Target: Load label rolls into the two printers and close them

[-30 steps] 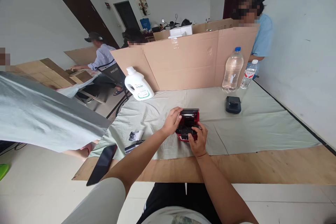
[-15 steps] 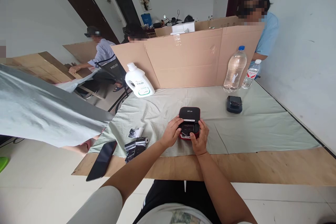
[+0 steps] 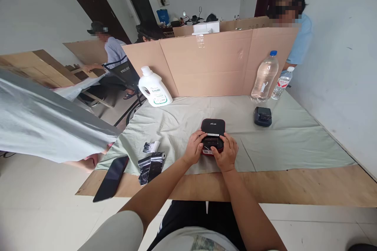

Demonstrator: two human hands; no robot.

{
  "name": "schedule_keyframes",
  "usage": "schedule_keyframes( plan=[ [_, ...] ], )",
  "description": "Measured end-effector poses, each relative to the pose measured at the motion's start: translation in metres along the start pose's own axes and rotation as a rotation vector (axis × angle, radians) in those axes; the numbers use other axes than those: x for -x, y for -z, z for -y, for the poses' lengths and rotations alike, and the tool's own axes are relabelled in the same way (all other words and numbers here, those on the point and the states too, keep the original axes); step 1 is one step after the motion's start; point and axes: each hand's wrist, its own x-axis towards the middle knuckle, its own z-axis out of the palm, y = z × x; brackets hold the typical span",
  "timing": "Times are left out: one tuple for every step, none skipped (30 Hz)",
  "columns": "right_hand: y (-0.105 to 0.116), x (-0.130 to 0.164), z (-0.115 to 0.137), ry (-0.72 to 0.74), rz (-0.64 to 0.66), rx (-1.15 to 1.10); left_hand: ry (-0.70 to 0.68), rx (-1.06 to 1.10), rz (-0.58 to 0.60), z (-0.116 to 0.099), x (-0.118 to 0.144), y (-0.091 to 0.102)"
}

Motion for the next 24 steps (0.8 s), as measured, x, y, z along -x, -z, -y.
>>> schedule_keyframes(
  plan=[
    [0.001,-0.002,-0.001,-0.002,0.008,0.018,0.006,-0.001,-0.003,0.0,0.0,0.0],
    [0.003,-0.003,-0.001,-0.001,0.019,0.031,0.012,-0.003,-0.002,-0.001,-0.001,0.0],
    [0.004,-0.005,-0.001,0.002,0.031,0.038,0.017,-0.004,0.0,-0.001,-0.001,-0.001],
    [0.005,-0.006,-0.002,0.007,0.042,0.04,0.022,-0.003,0.001,-0.001,-0.001,-0.001],
    [0.006,-0.007,-0.002,0.014,0.05,0.038,0.026,0.002,0.0,-0.001,-0.001,-0.001],
    [0.007,-0.007,-0.002,0.021,0.053,0.037,0.03,0.009,-0.004,-0.001,-0.001,-0.002],
    [0.008,-0.007,-0.002,0.028,0.052,0.036,0.034,0.018,-0.011,-0.001,0.0,-0.003],
    [0.008,-0.007,-0.001,0.033,0.047,0.038,0.038,0.029,-0.019,-0.001,0.0,-0.003],
    [0.008,-0.006,-0.001,0.038,0.043,0.039,0.041,0.039,-0.026,-0.002,0.0,-0.004],
    [0.008,-0.004,-0.001,0.042,0.041,0.04,0.041,0.049,-0.032,-0.002,0.001,-0.005],
    [0.007,-0.003,-0.001,0.044,0.042,0.036,0.041,0.06,-0.038,-0.002,0.001,-0.005],
    [0.008,-0.002,-0.001,0.047,0.045,0.026,0.04,0.07,-0.043,-0.002,0.001,-0.005],
    [0.008,-0.001,-0.002,0.05,0.053,0.007,0.041,0.081,-0.046,-0.002,0.001,-0.005],
    [0.009,0.0,-0.003,0.052,0.066,-0.022,0.043,0.093,-0.047,-0.002,0.001,-0.005],
    [0.01,0.0,-0.004,0.048,0.083,-0.06,0.049,0.107,-0.044,-0.002,0.001,-0.004],
    [0.011,0.001,-0.005,0.038,0.105,-0.105,0.058,0.124,-0.039,-0.002,0.001,-0.004],
    [0.013,0.002,-0.007,0.019,0.129,-0.155,0.073,0.147,-0.035,-0.001,0.001,-0.003],
    [0.013,0.003,-0.008,-0.012,0.149,-0.206,0.098,0.174,-0.036,0.0,0.002,-0.004],
    [0.014,0.005,-0.009,-0.061,0.159,-0.252,0.136,0.206,-0.045,0.002,0.002,-0.005],
    [0.013,0.007,-0.011,-0.13,0.159,-0.291,0.191,0.244,-0.064,0.004,0.003,-0.007],
    [0.012,0.01,-0.012,-0.217,0.156,-0.323,0.264,0.287,-0.087,0.007,0.004,-0.01],
    [0.011,0.013,-0.012,-0.312,0.155,-0.349,0.348,0.339,-0.103,0.01,0.005,-0.013],
    [0.01,0.016,-0.013,-0.401,0.162,-0.371,0.43,0.401,-0.105,0.012,0.006,-0.018],
    [0.008,0.019,-0.014,-0.474,0.176,-0.388,0.495,0.466,-0.091,0.015,0.008,-0.022]
  ],
)
